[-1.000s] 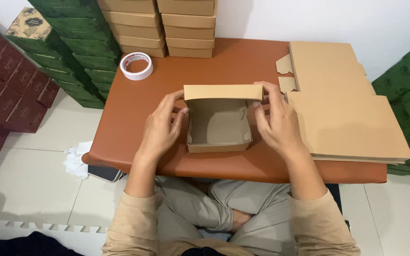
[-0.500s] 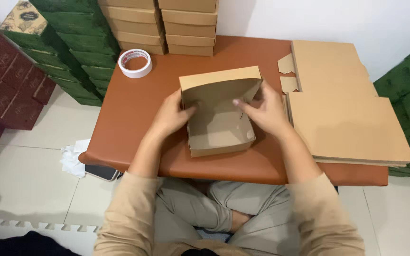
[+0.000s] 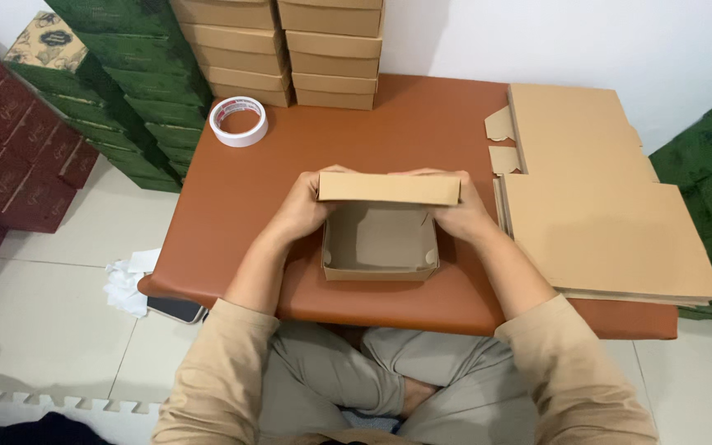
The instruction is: The person assembles a flat cardboard sheet into a box by folding the sides and securing the tabs. They then place the finished box on a stack of similar boxes and begin folding another flat cardboard piece.
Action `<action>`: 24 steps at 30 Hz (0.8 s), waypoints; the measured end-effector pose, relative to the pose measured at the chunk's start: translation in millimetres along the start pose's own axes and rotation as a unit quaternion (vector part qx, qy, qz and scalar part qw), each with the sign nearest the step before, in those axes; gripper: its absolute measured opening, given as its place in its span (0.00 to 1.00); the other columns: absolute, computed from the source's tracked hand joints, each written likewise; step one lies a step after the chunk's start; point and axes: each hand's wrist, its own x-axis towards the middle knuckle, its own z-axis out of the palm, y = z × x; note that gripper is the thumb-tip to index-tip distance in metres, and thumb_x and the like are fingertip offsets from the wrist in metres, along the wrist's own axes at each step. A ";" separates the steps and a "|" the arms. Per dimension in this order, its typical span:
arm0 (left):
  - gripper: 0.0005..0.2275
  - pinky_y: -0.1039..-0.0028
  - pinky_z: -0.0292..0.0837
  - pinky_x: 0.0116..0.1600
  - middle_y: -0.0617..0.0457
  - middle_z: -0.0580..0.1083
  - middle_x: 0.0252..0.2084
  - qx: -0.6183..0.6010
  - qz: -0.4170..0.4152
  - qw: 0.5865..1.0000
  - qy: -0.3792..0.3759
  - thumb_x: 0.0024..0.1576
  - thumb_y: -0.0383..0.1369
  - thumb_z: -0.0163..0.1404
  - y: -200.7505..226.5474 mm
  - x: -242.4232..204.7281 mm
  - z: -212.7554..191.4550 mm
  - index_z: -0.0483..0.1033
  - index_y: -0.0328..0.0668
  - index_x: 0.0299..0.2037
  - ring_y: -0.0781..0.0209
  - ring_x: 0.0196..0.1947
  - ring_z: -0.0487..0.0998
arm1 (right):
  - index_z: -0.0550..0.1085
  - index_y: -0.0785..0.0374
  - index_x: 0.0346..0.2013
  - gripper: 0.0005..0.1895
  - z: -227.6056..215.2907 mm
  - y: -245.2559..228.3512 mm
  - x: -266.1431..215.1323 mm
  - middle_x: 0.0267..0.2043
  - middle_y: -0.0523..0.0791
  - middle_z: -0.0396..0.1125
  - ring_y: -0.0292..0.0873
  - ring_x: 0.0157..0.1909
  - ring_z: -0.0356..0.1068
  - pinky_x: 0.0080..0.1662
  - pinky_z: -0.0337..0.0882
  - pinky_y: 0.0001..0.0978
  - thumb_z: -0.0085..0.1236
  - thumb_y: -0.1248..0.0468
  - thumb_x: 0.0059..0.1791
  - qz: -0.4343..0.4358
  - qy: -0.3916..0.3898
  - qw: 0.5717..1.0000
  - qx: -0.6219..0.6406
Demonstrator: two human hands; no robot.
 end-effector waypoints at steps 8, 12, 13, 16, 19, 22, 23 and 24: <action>0.18 0.69 0.71 0.52 0.46 0.80 0.49 0.005 0.039 0.999 -0.013 0.48 0.13 0.50 13.8 -4.5 0.8 0.84 0.45 0.44 0.54 0.50 0.78 | 0.79 0.69 0.44 0.20 -0.3 -0.2 -5.7 0.50 0.58 0.74 0.59 0.56 0.72 0.55 0.69 0.51 0.55 0.83 0.41 -0.019 -0.045 0.997 0.055; 0.18 0.74 0.70 0.47 0.48 0.81 0.47 0.025 0.065 0.997 0.015 0.49 0.14 0.54 9.9 -3.4 0.4 0.85 0.48 0.43 0.55 0.49 0.79 | 0.77 0.69 0.51 0.22 -6.5 -18.5 -2.3 0.55 0.57 0.72 0.56 0.60 0.68 0.60 0.66 0.51 0.60 0.75 0.41 -0.003 -0.086 0.993 0.086; 0.18 0.74 0.70 0.47 0.48 0.81 0.47 0.025 0.066 0.997 0.015 0.49 0.14 0.54 -14.4 -0.2 -3.4 0.85 0.48 0.43 0.55 0.49 0.79 | 0.77 0.69 0.51 0.22 -7.6 -11.3 -4.7 0.55 0.57 0.72 0.56 0.60 0.68 0.60 0.66 0.51 0.60 0.75 0.41 -0.004 -0.086 0.993 0.086; 0.15 0.62 0.76 0.50 0.42 0.80 0.42 0.005 -0.038 0.989 0.145 0.47 0.16 0.57 -47.4 5.4 -10.1 0.81 0.33 0.45 0.53 0.45 0.79 | 0.78 0.65 0.50 0.21 -8.9 10.2 -11.7 0.51 0.48 0.73 0.45 0.56 0.68 0.60 0.66 0.44 0.68 0.73 0.43 0.032 -0.001 0.997 0.069; 0.21 0.50 0.74 0.54 0.35 0.74 0.52 -0.009 -0.018 0.987 0.160 0.56 0.30 0.62 -10.0 4.2 -12.1 0.71 0.38 0.58 0.38 0.53 0.74 | 0.81 0.60 0.42 0.06 -6.0 17.8 -11.9 0.41 0.45 0.76 0.35 0.47 0.69 0.50 0.70 0.36 0.64 0.66 0.51 0.062 0.085 0.994 -0.033; 0.35 0.61 0.66 0.60 0.38 0.66 0.60 -0.026 0.020 0.976 0.216 0.52 0.34 0.69 16.5 -11.2 -20.5 0.61 0.44 0.67 0.44 0.59 0.69 | 0.73 0.58 0.23 0.10 1.9 2.2 -10.2 0.15 0.41 0.62 0.35 0.20 0.58 0.26 0.55 0.27 0.63 0.65 0.48 0.038 0.244 0.955 -0.164; 0.33 0.58 0.67 0.61 0.39 0.67 0.59 0.044 0.054 0.967 0.246 0.52 0.32 0.68 33.9 -19.6 -17.8 0.62 0.44 0.66 0.42 0.59 0.71 | 0.70 0.62 0.27 0.07 -0.4 -4.2 -13.1 0.21 0.48 0.61 0.48 0.26 0.63 0.29 0.61 0.35 0.59 0.68 0.48 -0.011 0.282 0.930 -0.234; 0.32 0.55 0.67 0.61 0.39 0.68 0.59 0.112 0.090 0.951 0.273 0.53 0.31 0.68 51.4 -26.1 -15.0 0.63 0.44 0.65 0.40 0.60 0.72 | 0.67 0.65 0.32 0.05 -4.1 -10.9 -15.1 0.26 0.56 0.61 0.61 0.31 0.68 0.32 0.66 0.43 0.55 0.70 0.48 -0.061 0.319 0.896 -0.303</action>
